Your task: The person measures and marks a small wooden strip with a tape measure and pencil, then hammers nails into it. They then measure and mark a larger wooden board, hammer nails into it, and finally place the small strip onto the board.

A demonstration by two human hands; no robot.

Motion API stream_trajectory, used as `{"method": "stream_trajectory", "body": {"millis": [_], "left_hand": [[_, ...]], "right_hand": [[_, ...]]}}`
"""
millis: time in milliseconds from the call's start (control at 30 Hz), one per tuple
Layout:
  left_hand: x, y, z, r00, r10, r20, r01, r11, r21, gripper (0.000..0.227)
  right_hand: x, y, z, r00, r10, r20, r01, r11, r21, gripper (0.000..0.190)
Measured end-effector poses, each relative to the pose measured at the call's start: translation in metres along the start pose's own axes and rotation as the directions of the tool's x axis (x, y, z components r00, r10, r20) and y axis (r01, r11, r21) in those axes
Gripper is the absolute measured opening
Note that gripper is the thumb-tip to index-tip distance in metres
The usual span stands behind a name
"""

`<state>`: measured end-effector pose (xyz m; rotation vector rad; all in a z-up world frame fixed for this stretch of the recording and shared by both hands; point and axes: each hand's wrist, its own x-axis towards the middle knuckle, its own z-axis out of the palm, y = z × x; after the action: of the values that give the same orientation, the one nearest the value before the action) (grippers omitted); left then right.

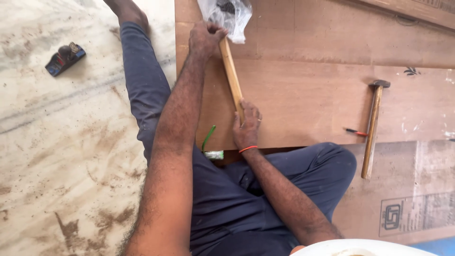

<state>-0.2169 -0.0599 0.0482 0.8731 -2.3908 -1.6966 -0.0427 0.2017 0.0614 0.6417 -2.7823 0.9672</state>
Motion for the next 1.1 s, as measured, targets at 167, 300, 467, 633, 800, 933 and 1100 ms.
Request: {"method": "stream_trajectory", "body": {"millis": [167,300,467,633,800,933,1100], "left_hand": [[-0.008,0.014,0.013,0.992,-0.128,0.012,0.128,0.991,0.025,0.031],[-0.006,0.006,0.01,0.999,-0.032,-0.001,0.032,0.999,0.029,0.036],[-0.021,0.008,0.0,0.986,0.162,-0.029,-0.162,0.987,-0.019,0.035],[-0.046,-0.001,-0.026,0.983,0.169,-0.067,-0.174,0.982,-0.069,0.026],[-0.076,-0.035,-0.053,0.99,0.088,-0.108,-0.092,0.995,-0.032,0.028],[-0.101,-0.044,-0.071,0.979,0.004,-0.204,-0.023,0.996,-0.09,0.029],[-0.121,-0.048,-0.075,0.974,-0.092,-0.207,0.061,0.986,-0.154,0.03]], "right_hand": [[-0.004,0.001,0.0,0.999,0.044,0.025,-0.045,0.998,0.042,0.052],[0.004,0.007,-0.019,0.999,0.022,0.049,-0.028,0.992,0.119,0.053],[0.022,0.029,-0.056,0.986,0.105,0.132,-0.137,0.956,0.26,0.049],[0.045,0.058,-0.074,0.985,0.0,0.173,-0.048,0.96,0.276,0.051],[0.039,0.052,-0.062,0.969,-0.078,0.236,0.018,0.969,0.245,0.05],[0.032,0.036,-0.055,0.959,-0.14,0.248,0.093,0.977,0.193,0.05],[0.03,0.041,-0.053,0.948,-0.15,0.282,0.118,0.985,0.129,0.048]]}}
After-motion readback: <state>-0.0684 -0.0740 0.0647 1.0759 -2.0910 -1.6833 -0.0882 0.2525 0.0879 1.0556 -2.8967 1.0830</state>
